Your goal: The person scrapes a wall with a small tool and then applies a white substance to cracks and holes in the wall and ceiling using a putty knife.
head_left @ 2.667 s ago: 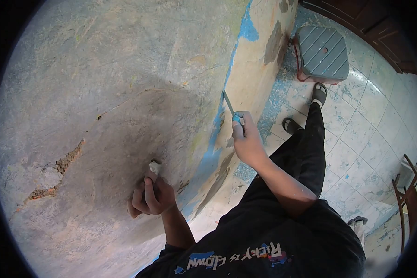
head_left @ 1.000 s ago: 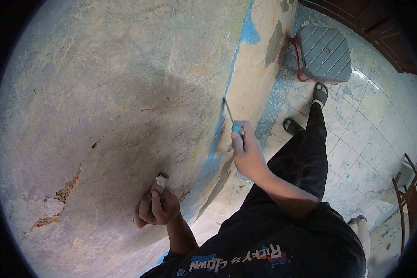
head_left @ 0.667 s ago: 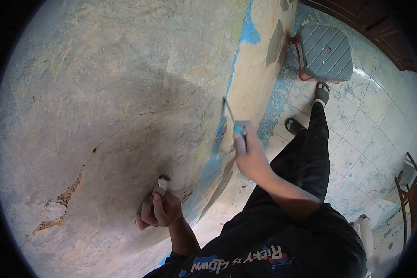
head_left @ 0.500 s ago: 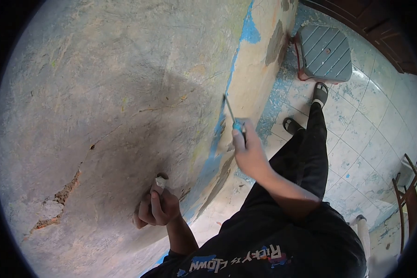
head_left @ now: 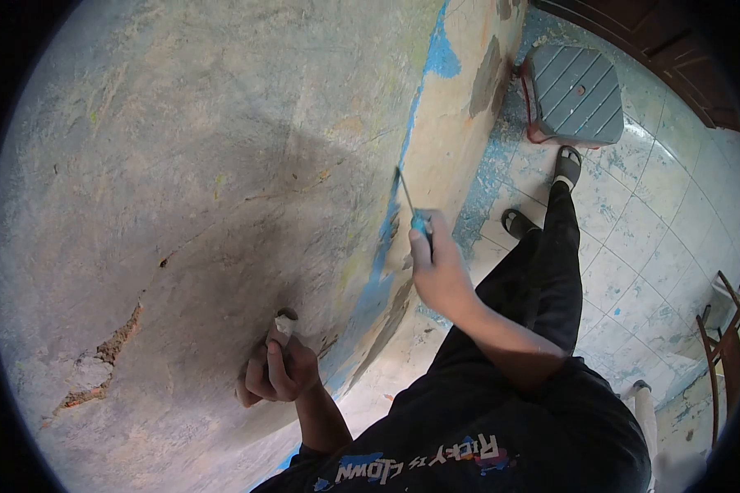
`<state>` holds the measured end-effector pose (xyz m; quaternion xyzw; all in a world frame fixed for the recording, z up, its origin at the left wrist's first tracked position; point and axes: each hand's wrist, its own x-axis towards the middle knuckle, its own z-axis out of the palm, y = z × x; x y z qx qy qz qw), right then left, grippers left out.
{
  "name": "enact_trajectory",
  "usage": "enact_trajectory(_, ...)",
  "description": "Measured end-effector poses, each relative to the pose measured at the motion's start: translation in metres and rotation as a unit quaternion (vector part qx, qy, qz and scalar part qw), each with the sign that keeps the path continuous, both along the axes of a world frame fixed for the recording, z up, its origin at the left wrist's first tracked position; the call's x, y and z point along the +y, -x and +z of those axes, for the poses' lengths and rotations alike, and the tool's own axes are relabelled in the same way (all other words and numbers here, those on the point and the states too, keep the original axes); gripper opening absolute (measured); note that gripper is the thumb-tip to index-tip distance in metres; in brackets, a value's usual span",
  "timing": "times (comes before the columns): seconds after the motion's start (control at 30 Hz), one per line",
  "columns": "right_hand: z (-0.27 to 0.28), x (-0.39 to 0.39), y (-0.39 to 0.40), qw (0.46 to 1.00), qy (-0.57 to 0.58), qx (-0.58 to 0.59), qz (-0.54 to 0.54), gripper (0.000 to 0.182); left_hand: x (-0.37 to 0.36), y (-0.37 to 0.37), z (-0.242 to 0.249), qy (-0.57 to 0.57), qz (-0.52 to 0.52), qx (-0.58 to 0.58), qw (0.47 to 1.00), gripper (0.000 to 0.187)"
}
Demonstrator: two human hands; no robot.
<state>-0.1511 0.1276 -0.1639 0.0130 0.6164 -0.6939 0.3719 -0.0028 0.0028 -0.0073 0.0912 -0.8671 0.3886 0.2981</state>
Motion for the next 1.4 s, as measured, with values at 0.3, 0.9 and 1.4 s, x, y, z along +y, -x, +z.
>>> enact_trajectory(0.3, 0.011, 0.009, 0.014, 0.998, 0.006, -0.047, 0.052, 0.020, -0.004, -0.004, 0.002, 0.013, -0.022, -0.005, 1.000, 0.025)
enact_trajectory(0.9, -0.006, 0.004, 0.018, 0.999, -0.033, -0.015, 0.035, 0.022, 0.002, -0.002, 0.001, 0.002, 0.001, 0.000, 1.000, 0.030)
enact_trajectory(1.4, -0.003, 0.005, 0.017, 1.000, -0.018, -0.009, 0.022, 0.020, 0.001, -0.004, 0.004, 0.009, 0.004, -0.022, 1.000, 0.030)
